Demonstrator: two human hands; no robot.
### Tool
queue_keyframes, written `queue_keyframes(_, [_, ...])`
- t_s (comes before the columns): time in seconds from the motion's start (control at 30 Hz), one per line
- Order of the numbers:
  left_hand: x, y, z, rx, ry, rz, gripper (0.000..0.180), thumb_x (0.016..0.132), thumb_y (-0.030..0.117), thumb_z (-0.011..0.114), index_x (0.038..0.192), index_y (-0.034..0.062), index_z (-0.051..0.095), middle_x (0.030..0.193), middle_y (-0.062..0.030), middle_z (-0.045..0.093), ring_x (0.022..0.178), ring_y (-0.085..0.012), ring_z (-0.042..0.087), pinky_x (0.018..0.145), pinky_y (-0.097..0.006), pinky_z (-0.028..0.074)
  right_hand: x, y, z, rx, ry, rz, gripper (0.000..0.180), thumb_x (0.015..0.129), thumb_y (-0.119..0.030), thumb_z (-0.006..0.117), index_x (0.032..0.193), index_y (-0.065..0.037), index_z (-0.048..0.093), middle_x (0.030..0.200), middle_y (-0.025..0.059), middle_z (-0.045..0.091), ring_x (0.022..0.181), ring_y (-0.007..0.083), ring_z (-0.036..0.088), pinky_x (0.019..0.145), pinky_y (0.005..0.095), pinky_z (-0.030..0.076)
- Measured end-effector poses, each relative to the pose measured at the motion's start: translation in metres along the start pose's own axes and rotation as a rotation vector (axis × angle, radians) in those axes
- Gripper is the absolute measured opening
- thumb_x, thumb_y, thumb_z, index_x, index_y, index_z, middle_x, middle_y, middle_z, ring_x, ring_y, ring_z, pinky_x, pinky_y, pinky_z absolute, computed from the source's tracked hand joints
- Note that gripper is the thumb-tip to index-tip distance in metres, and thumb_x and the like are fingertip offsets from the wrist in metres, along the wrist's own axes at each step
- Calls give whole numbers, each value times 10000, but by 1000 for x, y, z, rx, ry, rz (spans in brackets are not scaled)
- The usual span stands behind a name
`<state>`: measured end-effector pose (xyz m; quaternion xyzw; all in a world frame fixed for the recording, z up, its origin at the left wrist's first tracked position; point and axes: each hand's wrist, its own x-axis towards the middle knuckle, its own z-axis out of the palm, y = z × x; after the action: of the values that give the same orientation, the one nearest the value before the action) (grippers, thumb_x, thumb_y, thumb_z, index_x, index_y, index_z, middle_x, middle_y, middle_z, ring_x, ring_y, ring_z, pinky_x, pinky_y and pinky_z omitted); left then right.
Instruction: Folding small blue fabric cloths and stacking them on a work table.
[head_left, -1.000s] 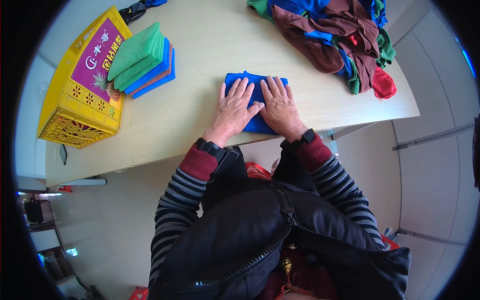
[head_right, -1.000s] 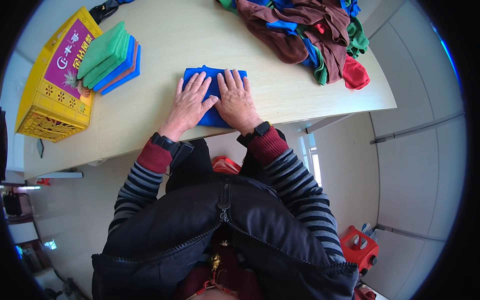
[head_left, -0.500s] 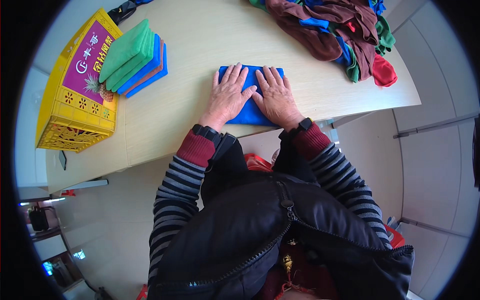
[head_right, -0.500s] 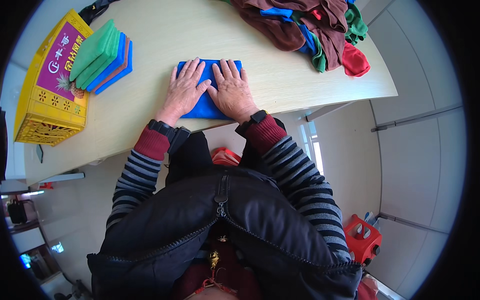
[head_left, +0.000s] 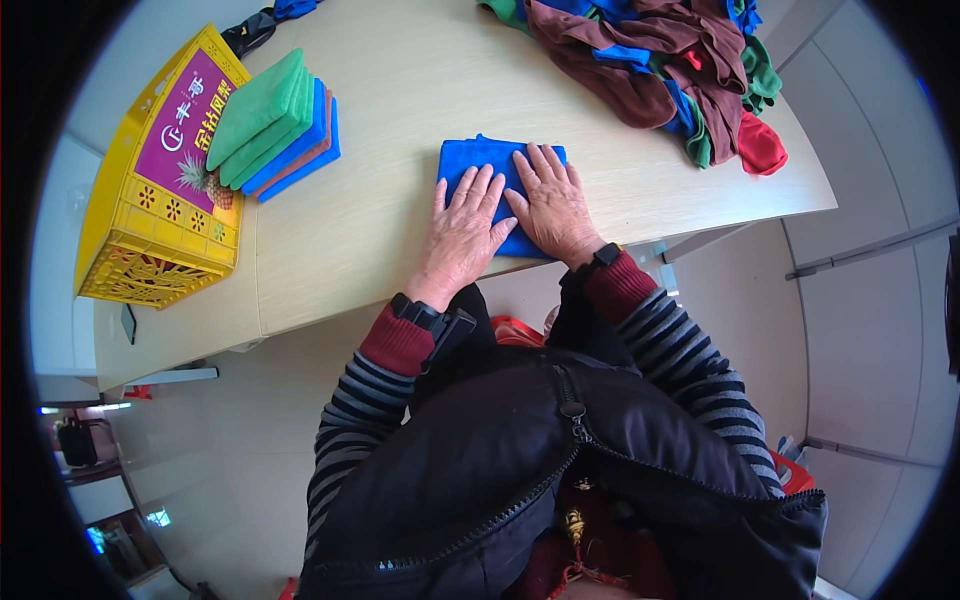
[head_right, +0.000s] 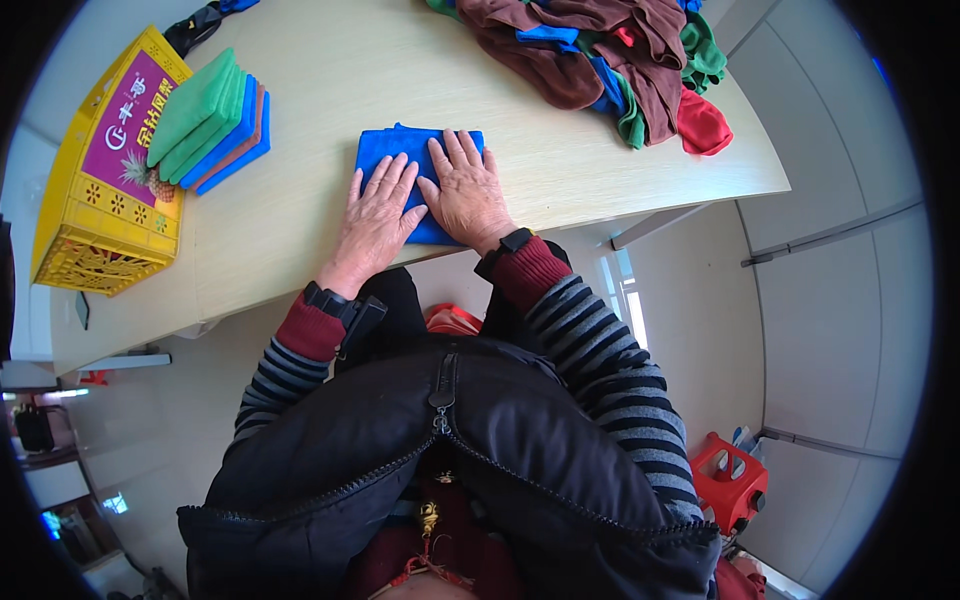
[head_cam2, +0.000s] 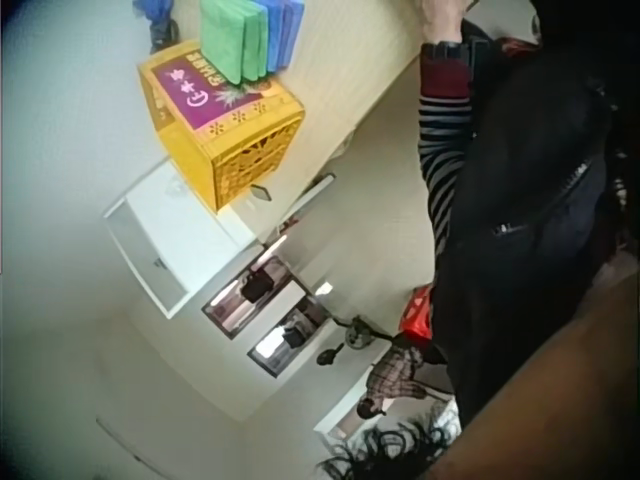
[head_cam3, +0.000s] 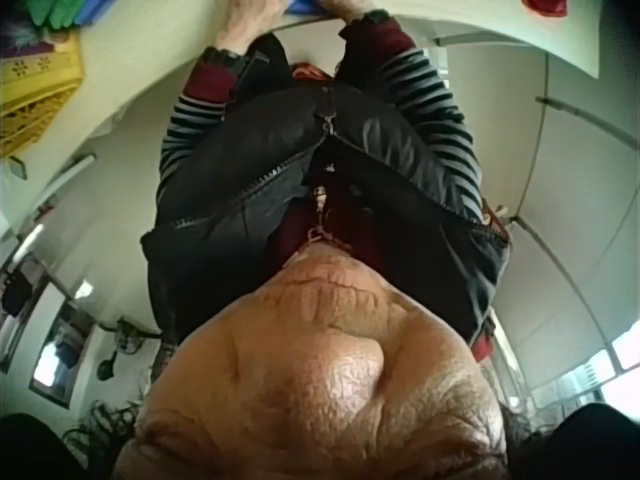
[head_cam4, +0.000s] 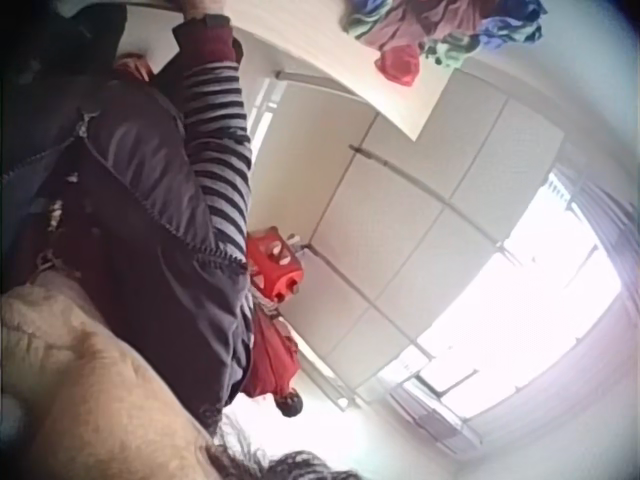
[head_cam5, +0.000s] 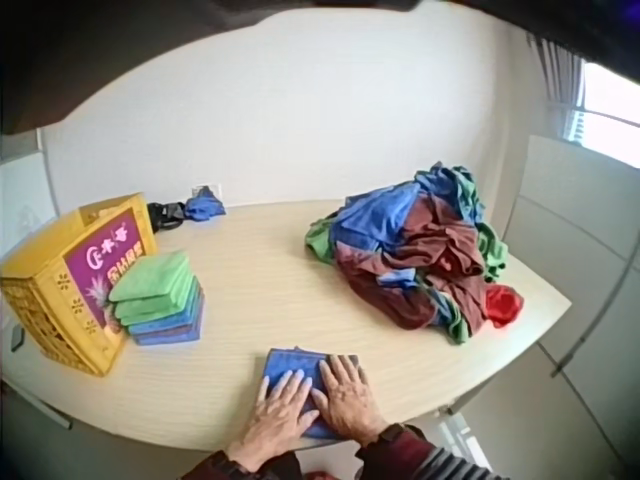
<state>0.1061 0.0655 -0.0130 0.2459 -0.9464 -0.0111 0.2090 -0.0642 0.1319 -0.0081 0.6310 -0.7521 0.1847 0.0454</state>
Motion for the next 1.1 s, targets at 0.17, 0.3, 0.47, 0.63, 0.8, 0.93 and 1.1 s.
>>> queue_keyframes(0.17, [-24, 10, -23, -94, 99, 10, 529, 993, 317, 576, 1432, 38, 483, 1471, -144, 486, 1382, -304, 432, 1179, -509, 262, 8, 3, -8, -103, -5, -62, 638, 1020, -469, 448, 1507, -59, 398, 1577, 211, 346, 1486, 375, 278, 1211, 528, 195])
queue_keyframes(0.3, [-77, 9, -47, -277, 181, 70, 450, 961, 249, 630, 1333, 8, 549, 1229, -147, 640, 1140, -332, 609, 1049, -464, 444, 15, 7, -13, -106, -24, -65, 636, 1020, -469, 450, 1504, -59, 396, 1555, 228, 366, 1468, 384, 304, 1198, 538, 214])
queue_keyframes(0.47, [-139, -11, -38, -1119, -379, -533, 461, 986, 334, 631, 1319, 25, 556, 1198, -122, 661, 1072, -259, 651, 939, -393, 525, 5, -26, -11, -79, -106, -44, 633, 1021, -464, 456, 1496, -50, 399, 1525, 237, 393, 1437, 401, 340, 1179, 543, 244])
queue_keyframes(0.63, [-146, 4, -33, -1782, -115, -860, 505, 979, 356, 660, 1371, 70, 519, 1255, -91, 633, 1094, -209, 652, 907, -371, 543, -28, -73, -10, -55, -78, -121, 636, 1017, -462, 465, 1479, -28, 408, 1503, 238, 410, 1406, 417, 369, 1163, 548, 265])
queue_keyframes(0.8, [-147, 6, -58, -1846, 314, -1008, 540, 956, 306, 683, 1406, 84, 482, 1318, -90, 599, 1158, -216, 617, 962, -397, 523, -39, -85, -17, 51, -114, -223, 631, 1010, -444, 490, 1468, -16, 418, 1494, 233, 426, 1397, 392, 387, 1155, 539, 278])
queue_keyframes(0.93, [-134, -11, -105, -1808, 454, -957, 605, 939, 278, 674, 1455, 83, 426, 1419, -94, 532, 1293, -254, 521, 1095, -449, 423, -33, -25, -7, 139, -11, -53, 591, 996, -383, 526, 1452, -16, 437, 1485, 208, 450, 1417, 356, 377, 1172, 508, 271])
queue_keyframes(1.1, [-75, -81, -185, -1753, 655, -824, 622, 918, 263, 686, 1458, 89, 429, 1427, -91, 526, 1337, -263, 470, 1137, -482, 359, -37, 2, 1, 38, 18, -66, 542, 972, -312, 544, 1417, -11, 477, 1478, 175, 468, 1429, 348, 364, 1191, 490, 254])
